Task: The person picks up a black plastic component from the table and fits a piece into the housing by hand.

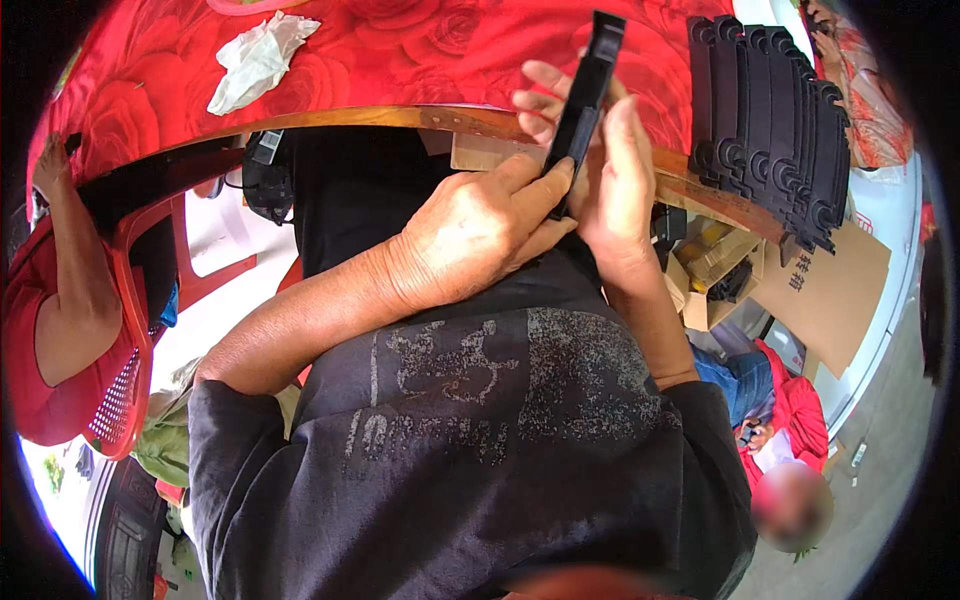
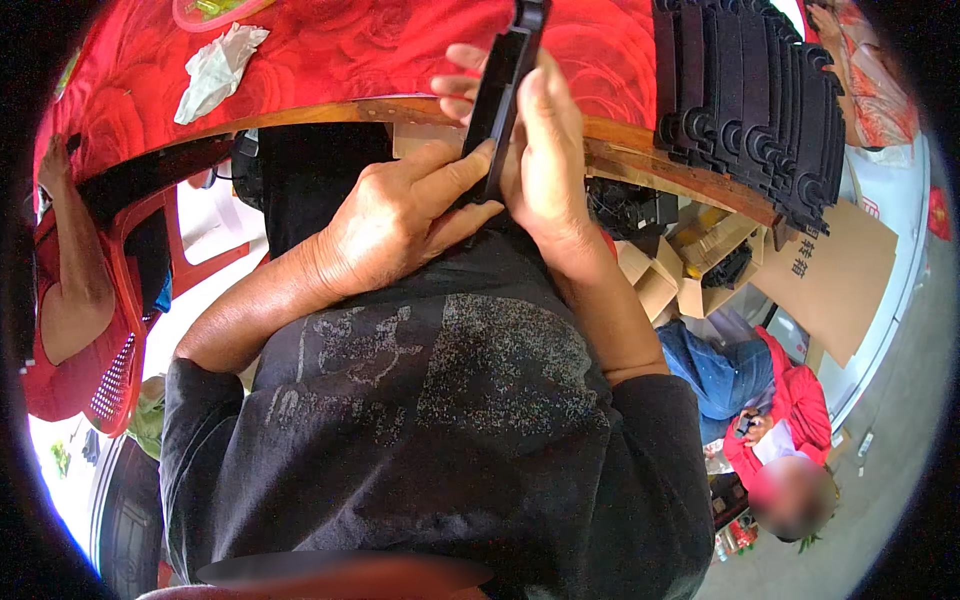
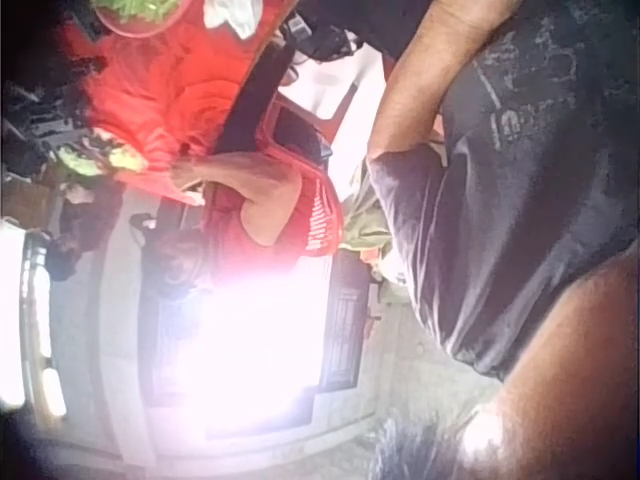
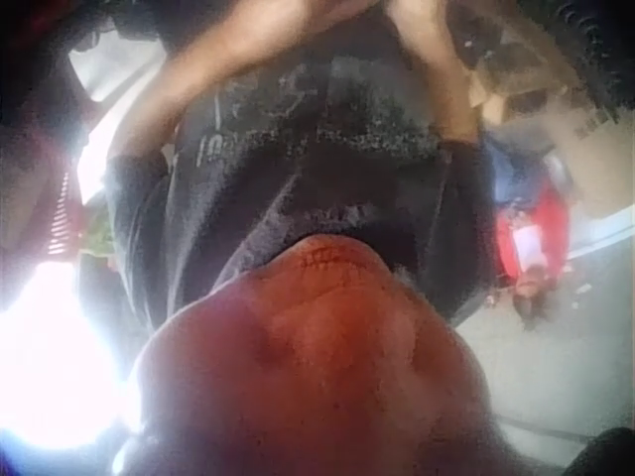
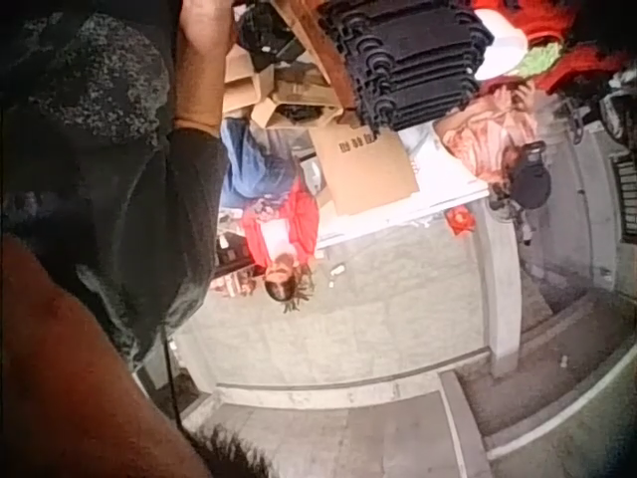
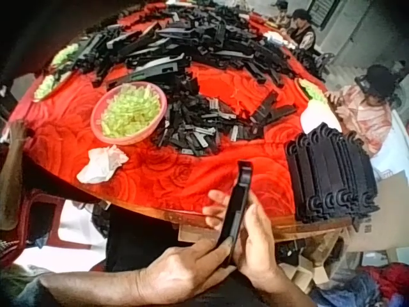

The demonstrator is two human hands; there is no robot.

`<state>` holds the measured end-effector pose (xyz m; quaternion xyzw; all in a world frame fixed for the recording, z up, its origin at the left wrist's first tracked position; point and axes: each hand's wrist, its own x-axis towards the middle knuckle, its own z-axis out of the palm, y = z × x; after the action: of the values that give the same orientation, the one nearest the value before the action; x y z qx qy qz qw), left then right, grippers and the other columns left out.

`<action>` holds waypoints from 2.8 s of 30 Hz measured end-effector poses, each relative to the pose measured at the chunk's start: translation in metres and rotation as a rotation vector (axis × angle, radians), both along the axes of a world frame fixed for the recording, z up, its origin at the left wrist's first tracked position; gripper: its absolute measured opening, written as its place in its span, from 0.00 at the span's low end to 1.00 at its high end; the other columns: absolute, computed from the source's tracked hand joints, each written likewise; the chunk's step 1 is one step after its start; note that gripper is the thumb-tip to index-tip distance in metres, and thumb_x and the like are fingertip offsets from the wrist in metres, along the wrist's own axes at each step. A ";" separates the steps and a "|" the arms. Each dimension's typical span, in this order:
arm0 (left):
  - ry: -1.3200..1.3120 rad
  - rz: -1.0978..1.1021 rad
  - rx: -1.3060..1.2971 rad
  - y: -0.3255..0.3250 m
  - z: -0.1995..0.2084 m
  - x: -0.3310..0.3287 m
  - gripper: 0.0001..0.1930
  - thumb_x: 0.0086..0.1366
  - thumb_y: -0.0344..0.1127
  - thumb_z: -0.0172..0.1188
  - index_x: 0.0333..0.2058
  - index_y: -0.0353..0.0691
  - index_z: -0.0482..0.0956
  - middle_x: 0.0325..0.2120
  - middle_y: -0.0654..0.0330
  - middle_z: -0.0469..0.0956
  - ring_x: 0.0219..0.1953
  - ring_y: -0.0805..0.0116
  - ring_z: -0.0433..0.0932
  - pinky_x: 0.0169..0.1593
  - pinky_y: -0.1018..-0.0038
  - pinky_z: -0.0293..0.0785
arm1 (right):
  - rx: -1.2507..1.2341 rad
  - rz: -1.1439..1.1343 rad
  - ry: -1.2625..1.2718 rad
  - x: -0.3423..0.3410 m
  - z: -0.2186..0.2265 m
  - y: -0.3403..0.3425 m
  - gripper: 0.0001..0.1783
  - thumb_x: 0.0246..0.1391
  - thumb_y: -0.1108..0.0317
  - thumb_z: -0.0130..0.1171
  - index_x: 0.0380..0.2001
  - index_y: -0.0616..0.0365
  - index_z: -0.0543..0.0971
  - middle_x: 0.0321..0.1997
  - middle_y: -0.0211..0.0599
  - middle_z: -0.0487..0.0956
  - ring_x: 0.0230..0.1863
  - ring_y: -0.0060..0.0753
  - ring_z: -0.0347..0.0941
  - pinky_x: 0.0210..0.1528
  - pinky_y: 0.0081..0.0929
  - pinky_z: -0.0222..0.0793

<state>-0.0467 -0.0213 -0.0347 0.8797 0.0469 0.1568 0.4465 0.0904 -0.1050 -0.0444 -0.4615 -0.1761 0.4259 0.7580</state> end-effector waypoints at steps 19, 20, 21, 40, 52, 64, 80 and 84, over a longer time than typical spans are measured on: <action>0.190 -0.277 0.259 0.076 0.037 0.021 0.11 0.55 0.32 0.63 0.36 0.34 0.76 0.32 0.52 0.75 0.38 0.49 0.76 0.44 0.58 0.71 | -0.206 0.740 0.201 0.031 0.011 -0.021 0.41 0.64 0.42 0.43 0.58 0.76 0.64 0.53 0.57 0.75 0.50 0.48 0.78 0.44 0.29 0.77; 0.218 -0.245 0.189 0.075 0.037 0.020 0.11 0.57 0.33 0.62 0.36 0.33 0.76 0.31 0.50 0.74 0.38 0.48 0.76 0.42 0.59 0.71 | -0.206 0.740 0.201 0.034 0.005 -0.024 0.41 0.64 0.42 0.43 0.58 0.76 0.64 0.53 0.57 0.75 0.50 0.48 0.78 0.44 0.29 0.77; 0.218 -0.245 0.188 0.074 0.036 0.019 0.11 0.57 0.33 0.62 0.36 0.33 0.76 0.31 0.50 0.74 0.38 0.48 0.76 0.42 0.59 0.71 | -0.126 0.667 0.339 0.038 -0.001 -0.028 0.46 0.62 0.36 0.38 0.58 0.77 0.64 0.55 0.59 0.74 0.53 0.51 0.75 0.49 0.33 0.75; 0.218 0.070 -0.247 0.009 0.010 0.013 0.09 0.65 0.31 0.56 0.39 0.31 0.73 0.26 0.40 0.74 0.33 0.41 0.77 0.34 0.60 0.72 | 0.424 -0.184 0.499 0.038 0.021 -0.018 0.25 0.62 0.44 0.46 0.23 0.53 0.64 0.29 0.35 0.69 0.35 0.36 0.66 0.62 0.47 0.57; 0.243 0.160 -0.300 -0.001 0.008 0.015 0.08 0.66 0.30 0.55 0.40 0.32 0.73 0.21 0.47 0.74 0.26 0.50 0.78 0.31 0.66 0.72 | 0.300 -0.179 0.394 0.036 0.032 -0.010 0.24 0.60 0.43 0.45 0.22 0.51 0.65 0.25 0.32 0.69 0.25 0.32 0.64 0.47 0.41 0.61; 0.290 0.141 -0.451 -0.007 0.014 0.018 0.08 0.68 0.32 0.53 0.36 0.31 0.72 0.18 0.50 0.71 0.23 0.61 0.74 0.30 0.66 0.69 | 0.271 -0.130 0.350 0.038 0.037 -0.015 0.23 0.60 0.44 0.43 0.21 0.50 0.63 0.22 0.31 0.67 0.21 0.31 0.63 0.41 0.40 0.61; 0.222 0.116 -0.460 -0.010 0.010 0.028 0.16 0.68 0.42 0.52 0.33 0.32 0.74 0.23 0.41 0.76 0.30 0.39 0.77 0.34 0.52 0.72 | 0.166 -0.173 0.322 0.032 0.046 -0.015 0.22 0.60 0.46 0.43 0.22 0.51 0.65 0.22 0.32 0.68 0.21 0.33 0.64 0.38 0.38 0.62; 0.265 0.109 -0.444 -0.010 0.012 0.028 0.18 0.68 0.44 0.52 0.31 0.33 0.76 0.23 0.41 0.76 0.30 0.39 0.76 0.34 0.51 0.71 | 0.133 -0.186 0.321 0.029 0.046 -0.014 0.22 0.60 0.46 0.44 0.23 0.52 0.66 0.22 0.33 0.68 0.21 0.33 0.64 0.37 0.38 0.63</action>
<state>-0.0187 -0.0312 -0.0227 0.7691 0.1859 0.0498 0.6095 0.1193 -0.1195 0.0018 -0.3511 -0.0373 0.4095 0.8412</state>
